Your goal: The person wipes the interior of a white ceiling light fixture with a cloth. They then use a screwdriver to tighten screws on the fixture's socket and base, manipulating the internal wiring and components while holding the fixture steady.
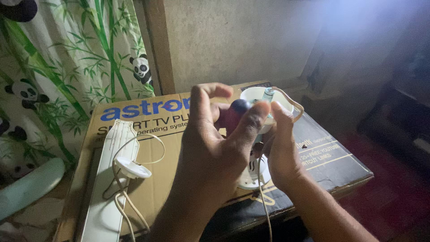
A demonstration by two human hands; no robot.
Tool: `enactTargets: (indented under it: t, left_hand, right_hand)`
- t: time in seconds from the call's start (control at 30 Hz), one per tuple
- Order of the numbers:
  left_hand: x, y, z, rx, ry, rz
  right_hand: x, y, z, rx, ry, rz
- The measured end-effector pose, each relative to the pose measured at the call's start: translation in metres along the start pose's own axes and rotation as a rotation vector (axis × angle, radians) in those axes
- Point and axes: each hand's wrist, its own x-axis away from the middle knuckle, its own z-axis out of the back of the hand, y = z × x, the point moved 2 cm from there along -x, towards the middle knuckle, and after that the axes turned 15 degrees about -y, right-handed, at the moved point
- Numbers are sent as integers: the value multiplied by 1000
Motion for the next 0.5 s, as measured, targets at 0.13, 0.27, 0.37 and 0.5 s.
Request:
enactTargets:
  t: [0.13,0.27,0.37,0.5]
  left_hand:
    - [4,-1,-1,-38,4,-73]
    - [3,-4,-3,-169,-25,-266]
    - [2,-9,-2,-117,12,-123]
    - [0,-10,-4,-18,24,-250]
  right_hand:
    - [0,-9,-9,-156,-57,74]
    - [1,-14,-11,-140,-55,48]
    - [0,-11,-8,-88,-75,35]
    - [-4,-3,0,-105,-50,66]
